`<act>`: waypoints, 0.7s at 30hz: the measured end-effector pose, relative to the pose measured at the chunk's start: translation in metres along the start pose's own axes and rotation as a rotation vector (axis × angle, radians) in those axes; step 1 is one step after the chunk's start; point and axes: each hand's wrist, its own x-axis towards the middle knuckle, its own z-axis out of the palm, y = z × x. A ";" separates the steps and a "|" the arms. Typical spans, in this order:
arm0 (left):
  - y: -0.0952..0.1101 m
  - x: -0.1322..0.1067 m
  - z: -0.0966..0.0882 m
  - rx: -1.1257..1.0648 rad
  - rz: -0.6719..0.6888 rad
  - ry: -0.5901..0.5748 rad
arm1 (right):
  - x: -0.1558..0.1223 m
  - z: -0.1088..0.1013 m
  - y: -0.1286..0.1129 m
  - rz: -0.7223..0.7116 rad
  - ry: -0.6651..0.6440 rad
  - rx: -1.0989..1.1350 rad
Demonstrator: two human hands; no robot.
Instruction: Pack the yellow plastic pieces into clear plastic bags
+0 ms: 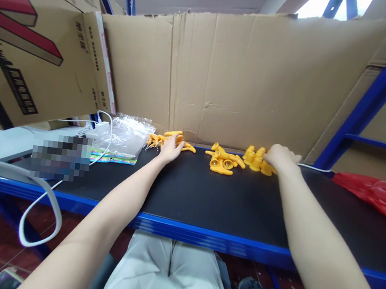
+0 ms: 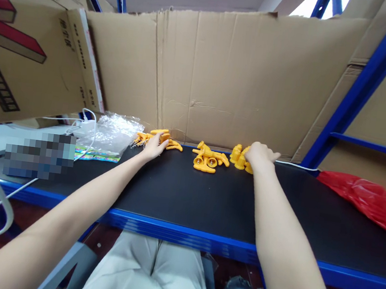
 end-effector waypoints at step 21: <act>-0.006 -0.009 0.008 0.522 0.017 -0.214 | -0.037 0.053 -0.076 -0.414 -0.136 -0.020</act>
